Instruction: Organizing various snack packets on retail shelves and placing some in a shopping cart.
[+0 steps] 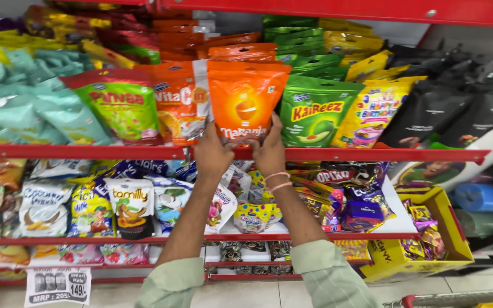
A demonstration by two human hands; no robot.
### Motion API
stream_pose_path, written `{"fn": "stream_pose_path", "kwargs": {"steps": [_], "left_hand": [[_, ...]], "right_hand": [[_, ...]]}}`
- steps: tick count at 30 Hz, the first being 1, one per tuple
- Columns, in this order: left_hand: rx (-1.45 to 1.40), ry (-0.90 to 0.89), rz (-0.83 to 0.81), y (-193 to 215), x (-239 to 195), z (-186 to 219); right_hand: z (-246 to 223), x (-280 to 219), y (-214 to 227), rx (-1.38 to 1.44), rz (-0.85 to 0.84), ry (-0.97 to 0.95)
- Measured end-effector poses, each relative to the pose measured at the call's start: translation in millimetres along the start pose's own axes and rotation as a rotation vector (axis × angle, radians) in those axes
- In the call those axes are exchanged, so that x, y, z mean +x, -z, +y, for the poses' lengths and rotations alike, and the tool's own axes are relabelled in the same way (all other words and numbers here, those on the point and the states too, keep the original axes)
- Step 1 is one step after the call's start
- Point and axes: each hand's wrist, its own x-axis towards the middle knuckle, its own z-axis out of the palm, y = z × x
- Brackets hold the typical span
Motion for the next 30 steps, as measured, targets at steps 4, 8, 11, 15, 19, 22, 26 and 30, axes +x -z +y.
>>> {"fn": "stream_pose_path", "kwargs": {"steps": [4, 8, 11, 15, 19, 22, 26, 30], "left_hand": [[0.001, -0.008, -0.012, 13.0, 0.6, 14.0], [-0.029, 0.044, -0.062, 19.1, 1.8, 17.8], [-0.007, 0.03, -0.033, 8.9, -0.5, 9.5], [0.023, 0.05, 0.004, -1.8, -0.3, 6.4], [0.071, 0.079, -0.022, -0.5, 5.6, 8.2], [0.083, 0.09, -0.04, 1.9, 5.8, 12.0], [0.002, 0.057, 0.031, 3.8, -3.2, 22.3], [0.113, -0.317, 0.197, -0.2, -20.6, 16.5]], "right_hand": [[0.3, 0.2, 2.5, -0.031, -0.007, 0.03], [6.1, -0.7, 2.7, -0.019, -0.035, 0.024], [9.8, -2.8, 1.1, -0.041, -0.034, 0.04], [9.2, -3.2, -2.1, -0.116, 0.016, 0.106], [-6.0, -5.0, -4.8, -0.161, -0.041, -0.134], [-9.8, -15.9, -10.1, -0.178, -0.091, -0.194], [4.3, -32.7, -30.5, -0.353, 0.057, 0.266], [1.8, -35.3, -35.9, -0.68, -0.149, 0.214]]}}
